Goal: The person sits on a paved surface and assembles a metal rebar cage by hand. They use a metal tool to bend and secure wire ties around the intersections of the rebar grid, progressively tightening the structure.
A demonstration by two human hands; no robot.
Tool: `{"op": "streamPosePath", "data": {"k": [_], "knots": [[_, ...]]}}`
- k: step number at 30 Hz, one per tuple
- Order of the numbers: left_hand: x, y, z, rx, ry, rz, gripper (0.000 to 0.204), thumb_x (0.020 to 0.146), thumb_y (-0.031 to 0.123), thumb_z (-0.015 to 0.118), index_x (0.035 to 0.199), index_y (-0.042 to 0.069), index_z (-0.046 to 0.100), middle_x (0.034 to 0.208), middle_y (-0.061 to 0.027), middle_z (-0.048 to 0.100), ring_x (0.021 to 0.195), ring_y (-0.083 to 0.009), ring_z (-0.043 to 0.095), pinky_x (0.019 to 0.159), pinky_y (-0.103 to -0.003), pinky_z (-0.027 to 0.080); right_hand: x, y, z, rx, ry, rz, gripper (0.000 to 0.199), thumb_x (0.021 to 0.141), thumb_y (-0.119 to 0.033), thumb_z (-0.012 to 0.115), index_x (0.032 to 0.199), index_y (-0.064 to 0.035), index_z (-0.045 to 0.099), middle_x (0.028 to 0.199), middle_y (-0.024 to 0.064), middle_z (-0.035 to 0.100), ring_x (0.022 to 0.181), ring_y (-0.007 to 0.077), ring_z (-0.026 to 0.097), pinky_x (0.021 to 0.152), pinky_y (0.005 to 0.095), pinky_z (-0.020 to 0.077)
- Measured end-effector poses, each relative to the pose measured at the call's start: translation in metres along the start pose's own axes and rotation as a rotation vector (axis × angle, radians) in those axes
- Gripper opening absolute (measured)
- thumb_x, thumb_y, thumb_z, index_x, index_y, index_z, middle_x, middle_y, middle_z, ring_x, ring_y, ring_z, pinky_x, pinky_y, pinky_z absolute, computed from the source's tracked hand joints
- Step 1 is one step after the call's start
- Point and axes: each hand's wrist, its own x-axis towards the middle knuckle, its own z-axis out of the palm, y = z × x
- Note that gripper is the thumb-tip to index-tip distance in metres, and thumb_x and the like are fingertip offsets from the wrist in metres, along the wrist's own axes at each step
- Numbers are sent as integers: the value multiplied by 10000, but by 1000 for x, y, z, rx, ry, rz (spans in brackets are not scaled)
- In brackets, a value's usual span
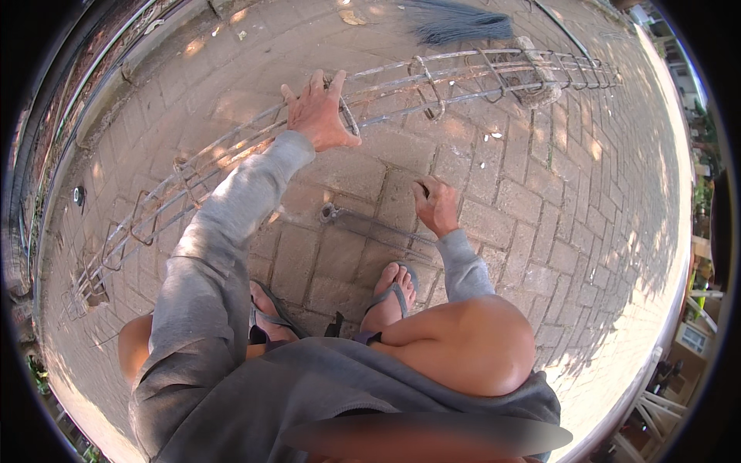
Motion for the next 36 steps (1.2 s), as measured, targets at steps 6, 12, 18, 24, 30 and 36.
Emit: {"op": "streamPosePath", "data": {"k": [6, 12, 18, 24, 30, 36], "knots": [[1, 3, -5, -27, -37, 3, 1380, 564, 560, 939, 1666, 178, 202, 1678, -266, 214, 1574, -419, 204, 1223, -751, 56, -3, -8, 12, 21, -92, -21, 135, 906, -149, 671, 924, -36, 743, 905, 226, 720, 858, 436, 701, 750, 501, 558], [-7, -14, -20, -109, -32, 115, 1425, 546, 559, 941, 1679, 197, 156, 1668, -270, 246, 1552, -447, 244, 1200, -752, 163, -4, -9, 19, 36, -61, -180, 109, 893, -96, 711, 919, 5, 742, 885, 224, 711, 804, 429, 695, 697, 467, 541], [-71, -195, -141, -231, -471, 27, 1371, 612, 336, 972, 1678, 156, 128, 1637, -270, 307, 1498, -377, 374, 1209, -519, 375, -28, -30, 15, 81, -242, -134, 100, 922, -82, 679, 949, -2, 733, 892, 237, 699, 796, 456, 683, 687, 491, 526], [-205, -268, -100, 124, -346, -54, 1473, 524, 366, 994, 1680, 211, 94, 1650, -251, 276, 1504, -417, 350, 1249, -624, 264, -54, -47, 45, 45, -415, -205, 91, 923, -95, 685, 939, -15, 725, 897, 213, 712, 829, 447, 681, 706, 487, 532], [-199, -266, -20, -48, 67, -135, 1477, 503, 434, 980, 1677, 221, 110, 1639, -224, 302, 1496, -459, 339, 1242, -701, 197, -68, -59, 61, 47, -533, -310, 89, 927, -121, 692, 967, -43, 705, 915, 189, 696, 858, 426, 680, 727, 486, 537], [-169, -285, -24, -257, 39, 37, 1433, 478, 596, 929, 1649, 143, 238, 1560, -246, 418, 1423, -448, 447, 1208, -661, 286, -80, -69, 56, -54, -537, -304, 112, 934, -172, 690, 955, -65, 717, 914, 162, 701, 836, 413, 689, 721, 482, 550]]}}
